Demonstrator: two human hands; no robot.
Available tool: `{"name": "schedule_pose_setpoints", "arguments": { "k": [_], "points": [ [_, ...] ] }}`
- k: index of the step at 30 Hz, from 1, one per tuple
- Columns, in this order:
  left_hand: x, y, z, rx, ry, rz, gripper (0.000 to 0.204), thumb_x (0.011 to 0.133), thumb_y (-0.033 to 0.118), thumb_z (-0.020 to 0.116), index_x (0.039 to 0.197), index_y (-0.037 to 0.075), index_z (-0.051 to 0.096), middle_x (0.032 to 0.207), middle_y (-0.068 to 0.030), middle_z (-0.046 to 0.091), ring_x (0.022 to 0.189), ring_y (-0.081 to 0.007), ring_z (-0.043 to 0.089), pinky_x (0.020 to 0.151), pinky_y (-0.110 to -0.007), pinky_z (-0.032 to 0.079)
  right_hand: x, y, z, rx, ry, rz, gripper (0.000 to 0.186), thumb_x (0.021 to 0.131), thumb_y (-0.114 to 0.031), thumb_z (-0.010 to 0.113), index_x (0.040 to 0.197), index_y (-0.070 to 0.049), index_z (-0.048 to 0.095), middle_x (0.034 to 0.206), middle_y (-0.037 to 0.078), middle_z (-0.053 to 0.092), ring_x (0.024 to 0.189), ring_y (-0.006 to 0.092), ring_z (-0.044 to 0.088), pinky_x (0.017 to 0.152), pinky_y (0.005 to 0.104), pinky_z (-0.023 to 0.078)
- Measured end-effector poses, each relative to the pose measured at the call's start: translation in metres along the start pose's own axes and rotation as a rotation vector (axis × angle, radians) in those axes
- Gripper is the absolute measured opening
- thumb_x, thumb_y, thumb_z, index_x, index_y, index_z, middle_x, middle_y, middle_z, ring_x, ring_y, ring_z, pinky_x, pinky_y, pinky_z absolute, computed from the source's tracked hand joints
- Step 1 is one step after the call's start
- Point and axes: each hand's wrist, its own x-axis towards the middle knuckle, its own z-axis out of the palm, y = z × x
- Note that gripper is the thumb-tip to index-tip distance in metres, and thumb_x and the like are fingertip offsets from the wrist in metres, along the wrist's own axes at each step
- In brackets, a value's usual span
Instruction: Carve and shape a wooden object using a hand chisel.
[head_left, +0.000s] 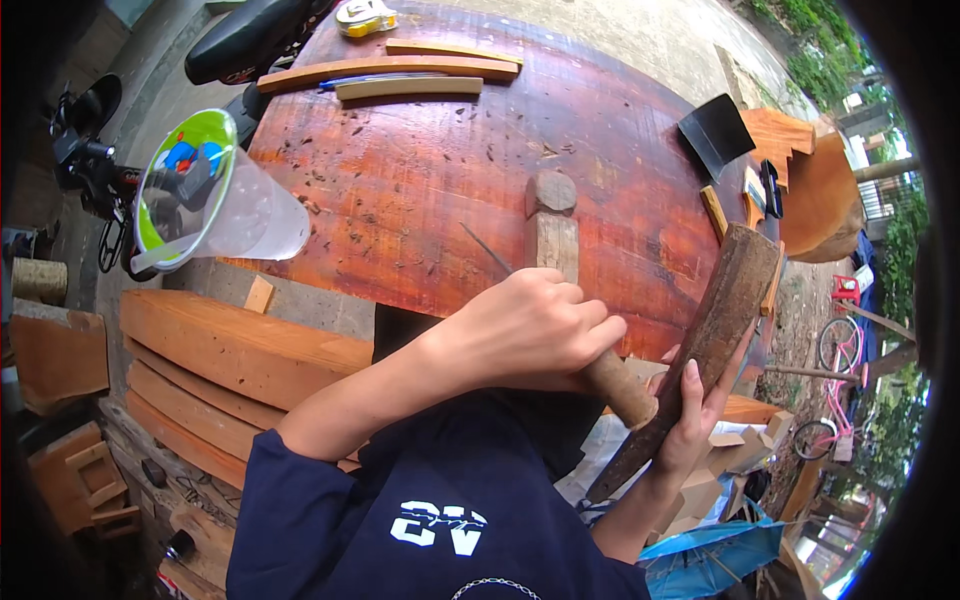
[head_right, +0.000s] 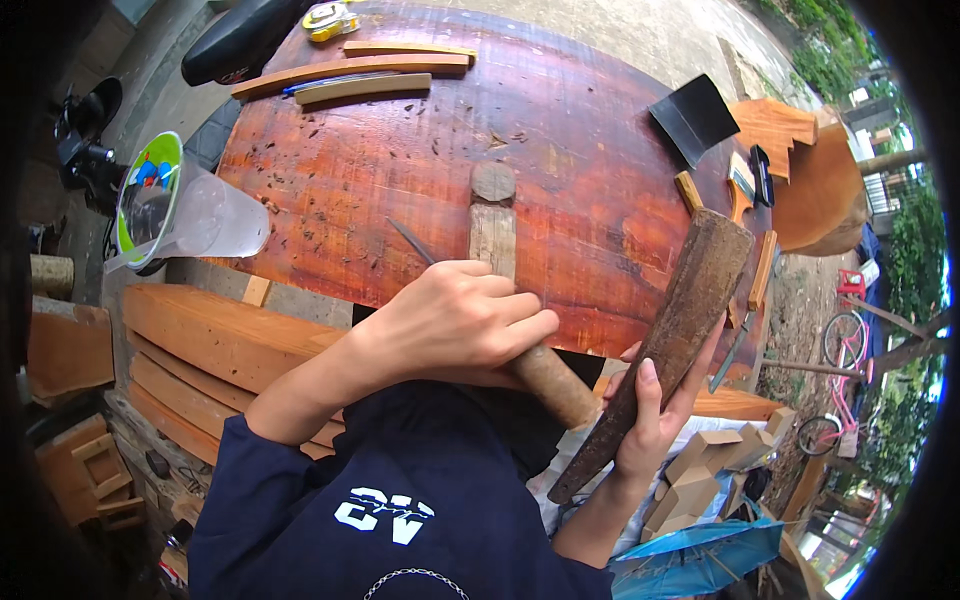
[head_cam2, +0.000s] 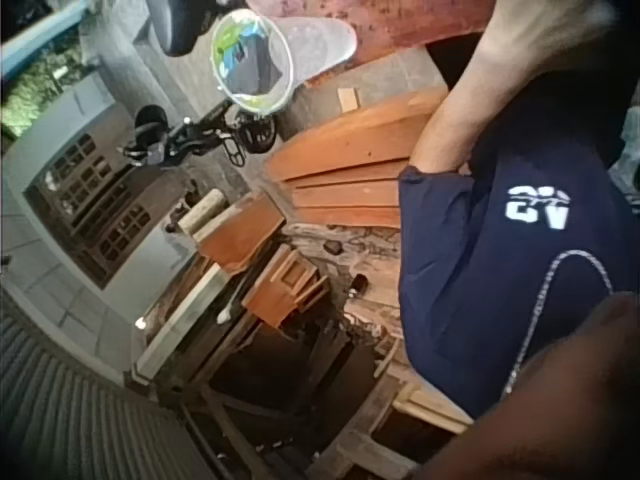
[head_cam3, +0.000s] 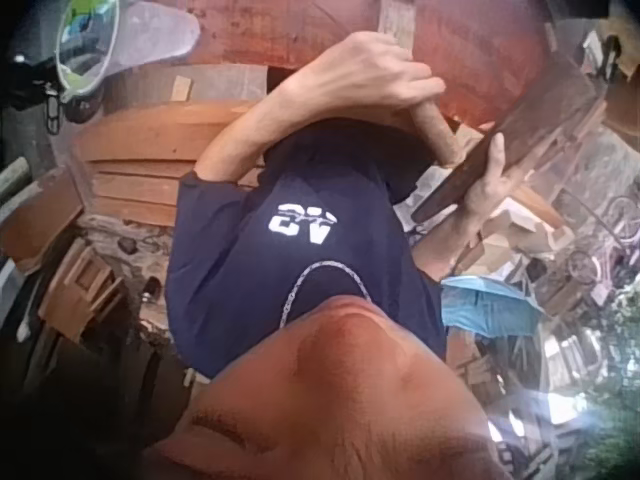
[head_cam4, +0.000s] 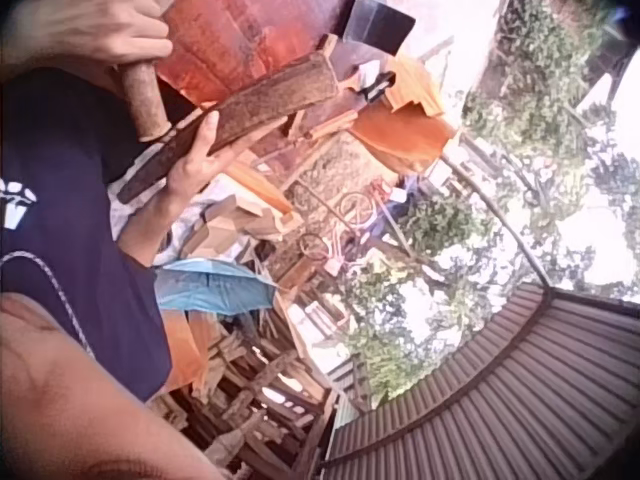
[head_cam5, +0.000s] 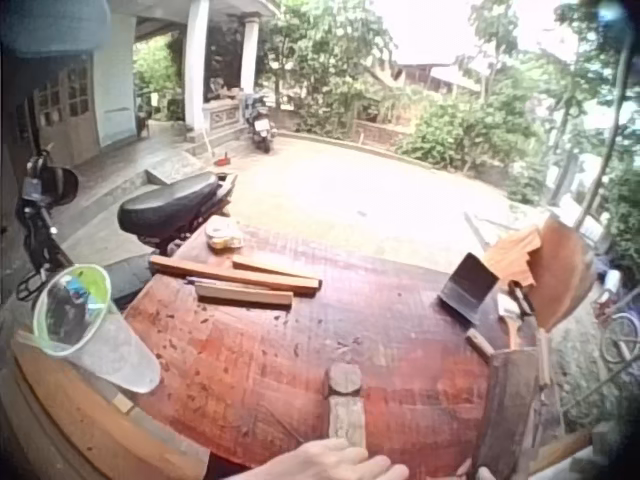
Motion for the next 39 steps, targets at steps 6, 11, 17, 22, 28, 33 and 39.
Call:
{"name": "schedule_pose_setpoints", "arguments": {
  "k": [6,11,17,22,28,33,39],
  "points": [
    [-0.011,0.006,-0.036,-0.038,-0.194,-0.085,0.045,0.062,0.041,0.084,0.087,0.013,0.060,0.071,0.0003,0.057,0.065,-0.0179,0.066,0.058,-0.033,0.050,0.000,0.013,-0.013,-0.125,0.013,-0.011,0.081,0.098,-0.006,0.058,0.168,-0.014,0.018,0.147,0.015,0.052,0.110,0.0181,0.062,0.094,0.0282,0.050],
    [-0.008,0.001,-0.052,0.114,-0.217,-0.183,0.044,0.055,0.035,0.089,0.081,0.013,0.060,0.071,-0.0001,0.062,0.060,-0.0206,0.064,0.054,-0.035,0.045,0.012,0.036,-0.025,-0.256,-0.017,-0.215,0.081,0.099,-0.007,0.055,0.168,-0.022,0.017,0.112,0.006,0.063,0.069,0.0074,0.054,0.060,0.0211,0.048],
    [0.013,0.008,-0.038,0.117,-0.151,-0.105,0.045,0.057,0.036,0.089,0.085,0.012,0.063,0.071,-0.0006,0.059,0.059,-0.0202,0.061,0.055,-0.034,0.045,0.015,0.016,-0.021,-0.081,-0.138,-0.094,0.083,0.096,-0.005,0.059,0.168,-0.010,0.019,0.160,0.018,0.041,0.141,0.0249,0.047,0.118,0.0363,0.035],
    [0.063,0.020,0.001,-0.064,-0.160,0.192,0.046,0.075,0.044,0.079,0.105,0.014,0.061,0.085,0.0007,0.058,0.065,-0.0148,0.061,0.056,-0.031,0.049,0.017,0.020,-0.016,0.173,-0.131,-0.013,0.085,0.095,-0.004,0.061,0.168,-0.011,0.018,0.159,0.017,0.042,0.139,0.0247,0.050,0.116,0.0365,0.039],
    [0.109,0.006,0.050,-0.197,-0.204,0.445,0.036,0.089,0.041,0.069,0.112,0.018,0.054,0.095,-0.0025,0.054,0.071,-0.0180,0.064,0.055,-0.033,0.053,0.005,0.059,-0.048,0.532,-0.038,0.247,0.080,0.105,-0.018,0.056,0.167,-0.017,0.007,0.140,0.021,0.055,0.112,0.0279,0.069,0.086,0.0380,0.063],
    [0.117,0.005,0.073,-0.133,-0.253,0.528,0.037,0.094,0.028,0.062,0.128,0.016,0.050,0.100,-0.0033,0.055,0.073,-0.0183,0.065,0.054,-0.032,0.055,-0.006,0.075,-0.053,0.411,-0.053,0.284,0.089,0.088,-0.080,0.054,0.140,-0.008,0.046,0.095,0.010,0.063,0.077,0.0200,0.065,0.061,0.0313,0.053],
    [0.112,-0.001,0.083,-0.122,-0.189,0.602,0.047,0.093,0.023,0.062,0.138,0.016,0.048,0.101,-0.0033,0.055,0.074,-0.0166,0.066,0.051,-0.029,0.054,-0.032,0.076,-0.065,0.637,0.138,0.152,0.066,0.109,-0.051,0.035,0.163,-0.016,0.019,0.096,0.015,0.060,0.066,0.0233,0.061,0.052,0.0340,0.054]
  ]
}}
